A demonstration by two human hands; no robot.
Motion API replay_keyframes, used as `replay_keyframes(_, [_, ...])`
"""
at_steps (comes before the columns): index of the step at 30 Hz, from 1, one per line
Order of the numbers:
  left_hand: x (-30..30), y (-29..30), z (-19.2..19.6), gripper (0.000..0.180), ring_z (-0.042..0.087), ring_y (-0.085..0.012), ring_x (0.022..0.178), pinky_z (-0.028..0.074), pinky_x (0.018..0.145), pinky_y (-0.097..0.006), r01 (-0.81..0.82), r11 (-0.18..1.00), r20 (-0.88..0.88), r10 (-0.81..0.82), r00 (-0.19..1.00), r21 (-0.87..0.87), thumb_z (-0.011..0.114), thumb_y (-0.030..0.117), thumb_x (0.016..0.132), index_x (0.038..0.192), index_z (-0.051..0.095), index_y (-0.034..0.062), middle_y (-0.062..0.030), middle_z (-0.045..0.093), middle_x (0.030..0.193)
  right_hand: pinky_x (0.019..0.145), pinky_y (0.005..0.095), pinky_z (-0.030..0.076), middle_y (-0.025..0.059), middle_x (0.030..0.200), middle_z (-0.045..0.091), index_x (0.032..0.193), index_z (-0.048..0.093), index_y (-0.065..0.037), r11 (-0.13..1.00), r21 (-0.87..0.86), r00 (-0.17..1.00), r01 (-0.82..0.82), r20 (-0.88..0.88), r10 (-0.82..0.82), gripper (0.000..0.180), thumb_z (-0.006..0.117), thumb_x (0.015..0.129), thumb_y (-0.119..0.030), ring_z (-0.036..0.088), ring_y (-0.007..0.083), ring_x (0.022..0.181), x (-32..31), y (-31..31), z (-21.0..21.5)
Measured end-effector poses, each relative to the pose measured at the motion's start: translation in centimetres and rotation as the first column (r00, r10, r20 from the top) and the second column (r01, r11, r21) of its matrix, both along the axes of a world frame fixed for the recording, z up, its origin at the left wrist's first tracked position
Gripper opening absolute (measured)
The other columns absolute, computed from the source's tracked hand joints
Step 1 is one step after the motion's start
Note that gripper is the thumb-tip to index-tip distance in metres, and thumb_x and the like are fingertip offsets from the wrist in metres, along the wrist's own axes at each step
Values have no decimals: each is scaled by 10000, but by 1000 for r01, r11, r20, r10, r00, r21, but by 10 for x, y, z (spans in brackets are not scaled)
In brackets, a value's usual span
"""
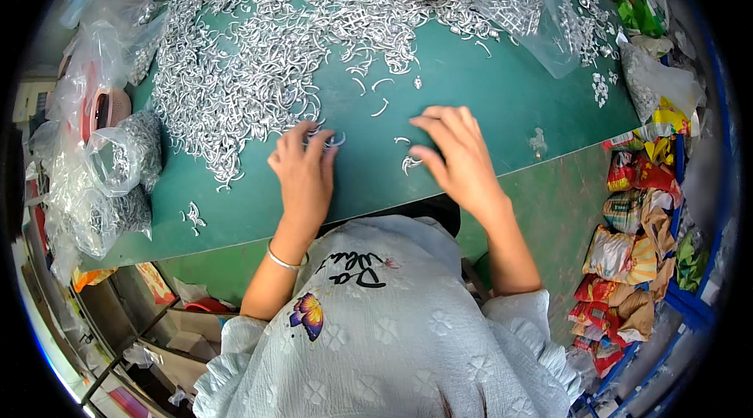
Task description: The person sorts small crescent-shaped metal parts on a table by hand and places them into plastic bags.
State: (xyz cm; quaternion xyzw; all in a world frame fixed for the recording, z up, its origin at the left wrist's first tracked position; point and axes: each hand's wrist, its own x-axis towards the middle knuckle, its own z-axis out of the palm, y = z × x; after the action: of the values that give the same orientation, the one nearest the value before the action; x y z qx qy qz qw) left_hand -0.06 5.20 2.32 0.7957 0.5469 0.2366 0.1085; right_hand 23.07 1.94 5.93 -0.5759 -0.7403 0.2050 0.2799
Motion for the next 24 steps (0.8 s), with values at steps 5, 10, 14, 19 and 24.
replay_keyframes(5, [-29, 7, -8, 231, 505, -274, 1059, 337, 869, -400, -103, 994, -16, 104, 994, 35, 672, 66, 832, 1058, 628, 84, -65, 555, 1146, 826, 393, 415, 89, 1093, 533, 1051, 625, -55, 999, -10, 997, -52, 52, 52, 358, 765, 731, -134, 503, 291, 1015, -13, -10, -22])
replay_keyframes(10, [-26, -2, 3, 306, 492, -286, 1115, 328, 944, -418, -75, 997, 40, 74, 996, 20, 676, 53, 832, 1131, 616, 90, -86, 536, 1203, 743, 403, 446, 123, 919, 554, 893, 601, -10, 968, 228, 990, 106, 62, -123, 198, 734, 760, -70, 546, 316, 854, 26, -4, -38])
replay_keyframes(14, [-27, -3, 3, 327, 489, -289, 1130, 332, 951, -423, -86, 996, 65, 86, 994, 3, 685, 47, 826, 1141, 616, 99, -86, 526, 1226, 749, 367, 455, 118, 958, 565, 944, 610, 0, 961, 104, 965, 256, 24, -260, 200, 714, 773, 3, 545, 290, 870, 58, -7, -30])
replay_keyframes(19, [-23, -8, 6, 348, 494, -290, 1129, 332, 962, -419, -66, 998, 94, 67, 993, -22, 699, 34, 810, 1143, 617, 95, -86, 526, 1240, 802, 341, 458, 128, 1041, 575, 1042, 624, -7, 883, -55, 878, 467, -93, -470, 254, 692, 797, 5, 555, 279, 922, 65, -19, -17])
replay_keyframes(24, [-22, -5, 1, 370, 464, -315, 1195, 327, 997, -435, -56, 998, 5, 56, 998, -17, 694, 55, 818, 1177, 618, 103, -105, 515, 1286, 877, 378, 435, 143, 1092, 569, 1106, 627, -25, 902, 154, 911, 404, 29, -412, 320, 706, 797, -48, 529, 318, 999, 57, -20, -16])
